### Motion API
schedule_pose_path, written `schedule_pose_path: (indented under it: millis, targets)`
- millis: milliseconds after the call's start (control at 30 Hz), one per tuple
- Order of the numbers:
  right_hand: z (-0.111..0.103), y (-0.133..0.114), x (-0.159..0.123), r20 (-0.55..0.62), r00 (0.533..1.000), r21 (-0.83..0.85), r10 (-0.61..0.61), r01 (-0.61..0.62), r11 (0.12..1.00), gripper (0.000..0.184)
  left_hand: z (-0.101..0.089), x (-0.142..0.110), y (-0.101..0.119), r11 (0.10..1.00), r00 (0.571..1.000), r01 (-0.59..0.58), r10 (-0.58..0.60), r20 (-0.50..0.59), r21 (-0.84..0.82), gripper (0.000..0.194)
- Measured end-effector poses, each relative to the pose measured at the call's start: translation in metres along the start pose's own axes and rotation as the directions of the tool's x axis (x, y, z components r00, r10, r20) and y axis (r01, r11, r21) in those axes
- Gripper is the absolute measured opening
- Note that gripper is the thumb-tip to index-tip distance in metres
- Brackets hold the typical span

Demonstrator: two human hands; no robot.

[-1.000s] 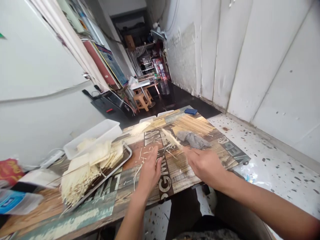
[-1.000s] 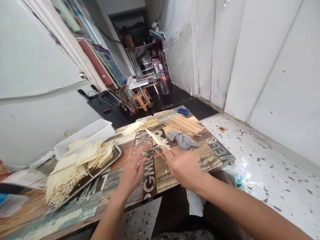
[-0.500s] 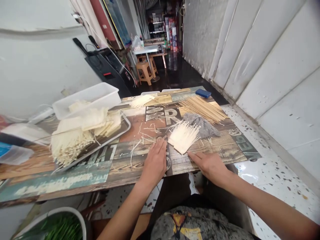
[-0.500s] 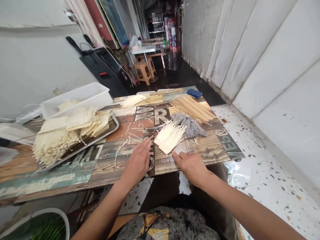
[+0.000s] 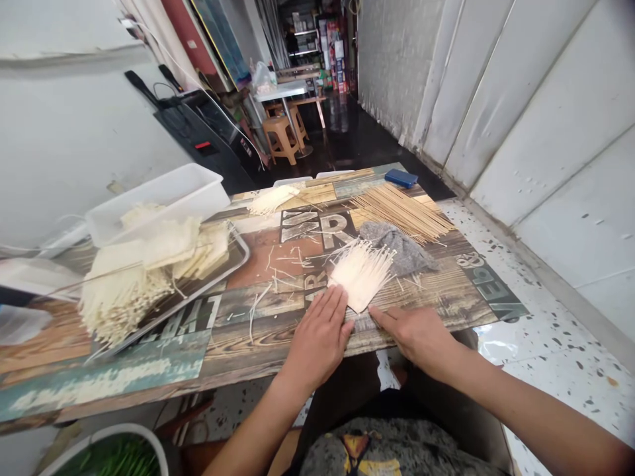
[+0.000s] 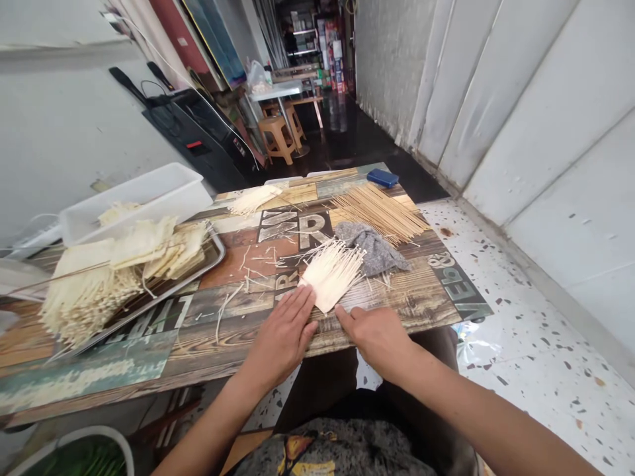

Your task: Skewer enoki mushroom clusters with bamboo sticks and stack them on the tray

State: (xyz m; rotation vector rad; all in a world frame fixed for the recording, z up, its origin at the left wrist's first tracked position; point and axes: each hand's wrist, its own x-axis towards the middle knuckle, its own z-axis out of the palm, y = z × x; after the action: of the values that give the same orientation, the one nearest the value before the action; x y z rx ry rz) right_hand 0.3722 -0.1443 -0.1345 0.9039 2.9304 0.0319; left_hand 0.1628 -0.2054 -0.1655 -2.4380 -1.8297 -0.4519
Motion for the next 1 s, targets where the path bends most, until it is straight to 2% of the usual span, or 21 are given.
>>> schedule_pose_path:
  millis: [367,800,1000]
  targets:
    - [0.0048,-0.0007,-0.001,-0.06,0.998,0.01,-0.028,0.029,1.0,0.046,0.0007,-0.0001,0.0017,1.0,1.0,-0.008,0.008,0.004,0.008,0.049]
    - [0.0023,0.0013,-0.0007,-0.033,0.999,0.0,-0.024,0.024,1.0,0.048,0.003,-0.0034,0.0021,0.996,0.997,0.078,-0.078,0.002,-0.046,0.059]
    - [0.0064,0.0005,-0.0012,-0.107,0.994,0.008,-0.012,0.013,1.0,0.045,0.003,-0.0021,0.0013,0.995,0.996,0.084,-0.084,-0.001,-0.061,0.06]
